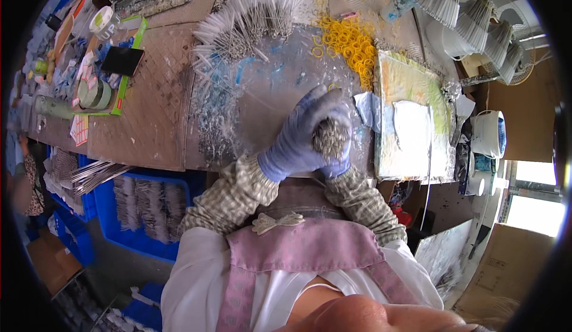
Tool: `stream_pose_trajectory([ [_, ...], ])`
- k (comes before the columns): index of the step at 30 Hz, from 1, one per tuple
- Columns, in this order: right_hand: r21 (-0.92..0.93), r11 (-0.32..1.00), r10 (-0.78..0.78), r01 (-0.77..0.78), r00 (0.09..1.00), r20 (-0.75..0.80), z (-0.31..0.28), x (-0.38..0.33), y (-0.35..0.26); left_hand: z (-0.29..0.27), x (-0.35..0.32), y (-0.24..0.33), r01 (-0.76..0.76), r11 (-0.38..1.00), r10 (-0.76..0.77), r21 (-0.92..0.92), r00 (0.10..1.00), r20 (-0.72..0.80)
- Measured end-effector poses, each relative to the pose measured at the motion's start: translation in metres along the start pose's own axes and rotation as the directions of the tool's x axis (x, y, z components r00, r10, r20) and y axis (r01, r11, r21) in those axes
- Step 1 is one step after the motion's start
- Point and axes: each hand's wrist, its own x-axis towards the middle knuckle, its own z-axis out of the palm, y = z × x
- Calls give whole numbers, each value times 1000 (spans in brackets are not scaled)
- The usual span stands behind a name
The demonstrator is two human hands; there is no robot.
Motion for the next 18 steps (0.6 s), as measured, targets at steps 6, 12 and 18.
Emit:
stream_pose_trajectory([
  [6,-430,859,-133,279,932,338,0,20,-90,0,-29,-55,243,953,-254,180,966,44],
  [12,-416,723,-462,551,834,302,-21,44,-216,5,-16,-34,157,957,-211,242,953,215],
  [18,-646,425,-263,634,769,582,-6,73,-212,48,-14,-42,-4,692,-468,-721,759,-453],
])
